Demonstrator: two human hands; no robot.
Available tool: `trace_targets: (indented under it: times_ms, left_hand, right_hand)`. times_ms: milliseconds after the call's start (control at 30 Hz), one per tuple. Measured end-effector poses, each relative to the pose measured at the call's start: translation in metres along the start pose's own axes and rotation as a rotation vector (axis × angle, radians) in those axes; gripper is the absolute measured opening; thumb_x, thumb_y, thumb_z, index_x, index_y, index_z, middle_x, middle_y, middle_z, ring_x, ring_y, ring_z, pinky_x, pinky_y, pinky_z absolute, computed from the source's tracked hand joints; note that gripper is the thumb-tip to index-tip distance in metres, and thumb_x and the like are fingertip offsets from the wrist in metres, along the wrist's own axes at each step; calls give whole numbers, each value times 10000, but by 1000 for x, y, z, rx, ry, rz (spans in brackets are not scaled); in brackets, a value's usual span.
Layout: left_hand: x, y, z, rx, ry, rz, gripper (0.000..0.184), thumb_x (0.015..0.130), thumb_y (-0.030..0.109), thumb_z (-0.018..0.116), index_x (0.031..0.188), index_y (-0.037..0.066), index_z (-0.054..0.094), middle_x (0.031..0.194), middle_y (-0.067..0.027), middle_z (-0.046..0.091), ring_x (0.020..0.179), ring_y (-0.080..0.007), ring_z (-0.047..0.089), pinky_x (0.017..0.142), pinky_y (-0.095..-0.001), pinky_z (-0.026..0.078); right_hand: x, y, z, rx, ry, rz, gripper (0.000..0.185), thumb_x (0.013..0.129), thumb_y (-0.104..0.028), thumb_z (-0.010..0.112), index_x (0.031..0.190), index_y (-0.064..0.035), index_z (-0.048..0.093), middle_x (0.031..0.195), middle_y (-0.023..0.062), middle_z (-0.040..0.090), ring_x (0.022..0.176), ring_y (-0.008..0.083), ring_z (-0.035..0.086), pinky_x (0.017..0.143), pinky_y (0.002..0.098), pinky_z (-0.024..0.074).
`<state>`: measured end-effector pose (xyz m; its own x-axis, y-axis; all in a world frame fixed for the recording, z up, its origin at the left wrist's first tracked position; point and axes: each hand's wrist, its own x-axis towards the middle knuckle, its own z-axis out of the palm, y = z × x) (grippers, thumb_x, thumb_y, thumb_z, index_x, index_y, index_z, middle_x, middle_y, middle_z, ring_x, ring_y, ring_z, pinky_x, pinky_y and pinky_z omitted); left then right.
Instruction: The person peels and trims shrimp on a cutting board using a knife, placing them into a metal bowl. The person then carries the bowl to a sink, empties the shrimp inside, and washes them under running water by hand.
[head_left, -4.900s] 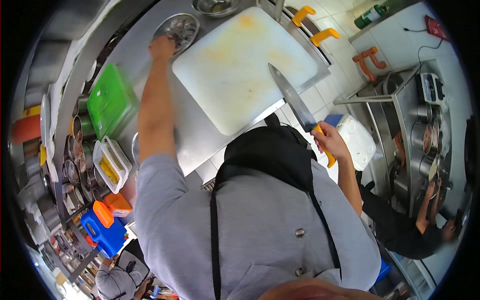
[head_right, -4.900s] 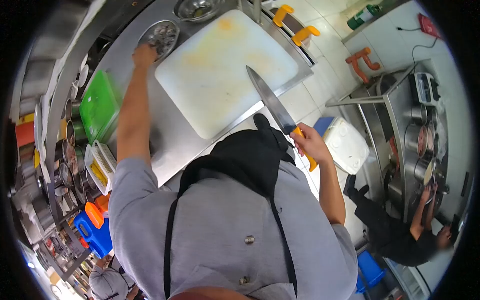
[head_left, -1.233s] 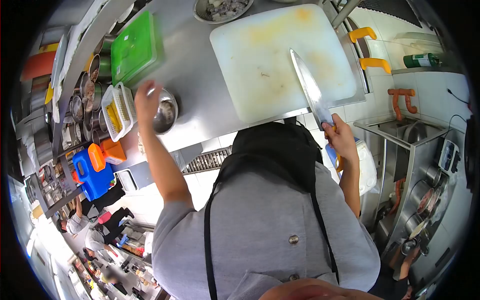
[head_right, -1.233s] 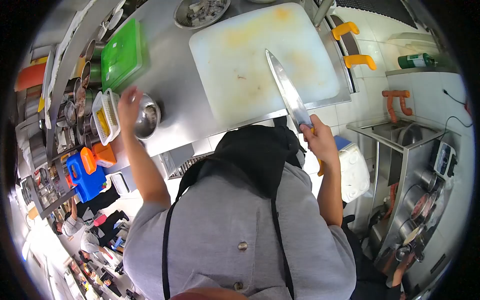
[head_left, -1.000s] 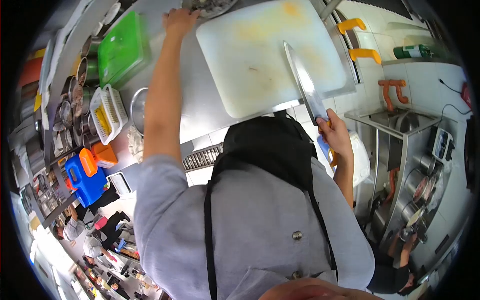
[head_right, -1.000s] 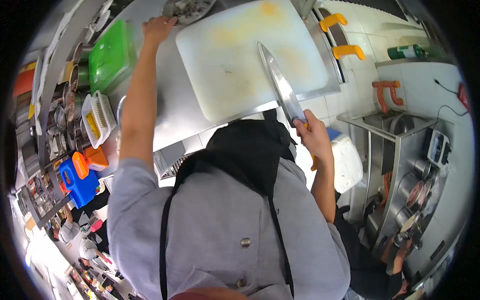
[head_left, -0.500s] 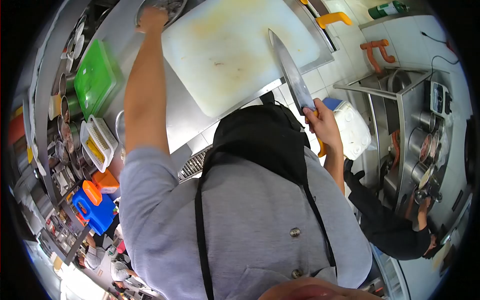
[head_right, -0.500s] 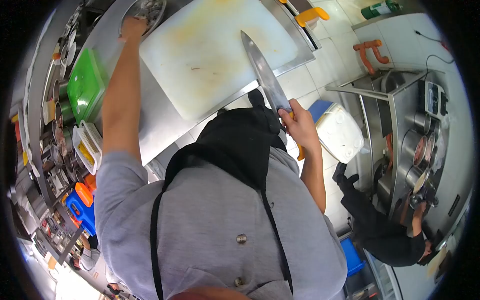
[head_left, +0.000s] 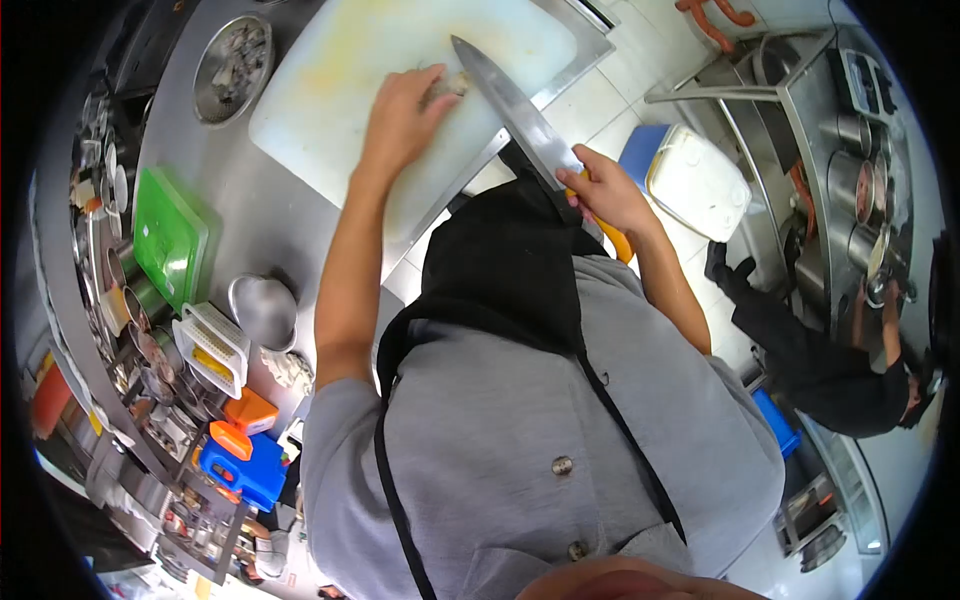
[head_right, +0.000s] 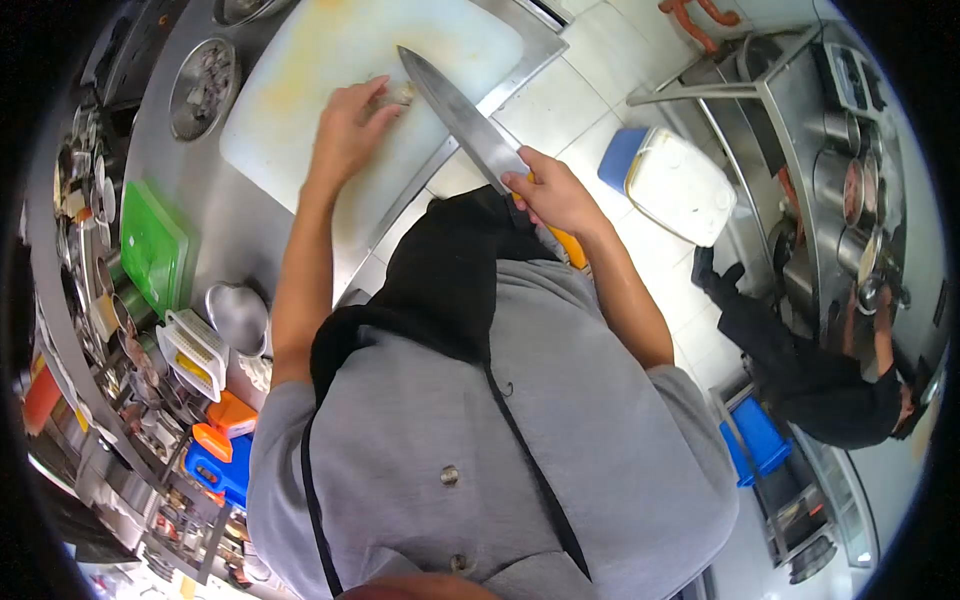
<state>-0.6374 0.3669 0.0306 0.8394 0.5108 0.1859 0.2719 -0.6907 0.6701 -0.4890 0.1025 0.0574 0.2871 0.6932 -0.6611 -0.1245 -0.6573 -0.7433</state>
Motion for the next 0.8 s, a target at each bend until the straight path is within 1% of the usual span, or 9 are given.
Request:
trace_targets:
  times_ms: [100, 233, 367, 433, 500, 533, 600, 667, 800]
  left_hand:
    - [6, -8, -15, 143, -70, 151, 223, 857, 229, 712, 1047, 116, 735, 903, -44, 664, 937, -264, 576, 849, -384, 422]
    - [9, -1, -18, 254, -89, 232, 150, 860, 228, 708, 937, 110, 760, 865, -25, 672, 919, -239, 589, 843, -380, 421]
    - [4, 9, -16, 362, -189, 55, 150, 867, 245, 701, 873, 109, 762, 822, -45, 683, 831, -245, 623, 827, -376, 432]
    - [-2, 10, -12, 376, -187, 19, 158, 870, 251, 699, 868, 106, 761, 814, -61, 691, 797, -266, 639, 805, -383, 453]
    - [-10, 11, -3, 251, -43, -122, 199, 882, 264, 691, 849, 75, 744, 792, -131, 694, 725, -337, 649, 708, -427, 497]
    - [-12, 14, 0, 253, -52, -120, 199, 882, 264, 691, 849, 75, 744, 792, -131, 694, 725, -337, 649, 708, -427, 497]
    - [-17, 22, 5, 305, 17, -290, 228, 893, 248, 675, 811, 40, 718, 752, -192, 679, 694, -394, 648, 635, -474, 508]
    - [-17, 28, 8, 306, 11, -338, 234, 894, 237, 670, 794, 28, 706, 734, -207, 670, 691, -409, 645, 645, -479, 510]
    - [-22, 26, 20, 259, 54, -449, 240, 885, 208, 663, 770, -2, 685, 733, -224, 669, 701, -442, 641, 679, -483, 519]
  right_hand:
    - [-1, -3, 3, 9, -14, 3, 217, 999, -203, 590, 887, -57, 474, 643, 26, 548, 457, 63, 461, 430, 238, 375]
    - [0, -1, 8, -23, -11, -24, 228, 1000, -207, 584, 864, -55, 482, 644, 24, 542, 458, 69, 453, 434, 245, 374]
    - [-6, 1, 9, -66, -43, -44, 214, 1002, -211, 576, 888, -46, 501, 636, 23, 535, 458, 73, 452, 440, 254, 374]
    - [-11, 7, 10, -109, -89, -36, 236, 998, -252, 574, 953, -22, 542, 650, 41, 562, 500, 105, 504, 466, 285, 424]
    - [-19, 14, 13, -108, -94, -23, 239, 999, -253, 573, 946, -23, 534, 647, 45, 560, 500, 111, 506, 471, 288, 428]
    - [-24, 17, 15, -114, -99, -10, 243, 1000, -254, 571, 939, -23, 527, 645, 48, 559, 500, 117, 507, 476, 292, 431]
    - [-34, 26, 18, -109, -114, 5, 250, 1000, -258, 573, 932, -23, 520, 642, 50, 559, 501, 121, 508, 477, 296, 432]
    - [-43, 34, 24, -103, -129, 23, 257, 1000, -261, 574, 924, -24, 513, 639, 52, 559, 502, 125, 508, 477, 301, 433]
    - [-59, 56, 38, -141, -95, -4, 271, 991, -251, 584, 916, -9, 489, 627, 120, 542, 546, 194, 540, 532, 366, 429]
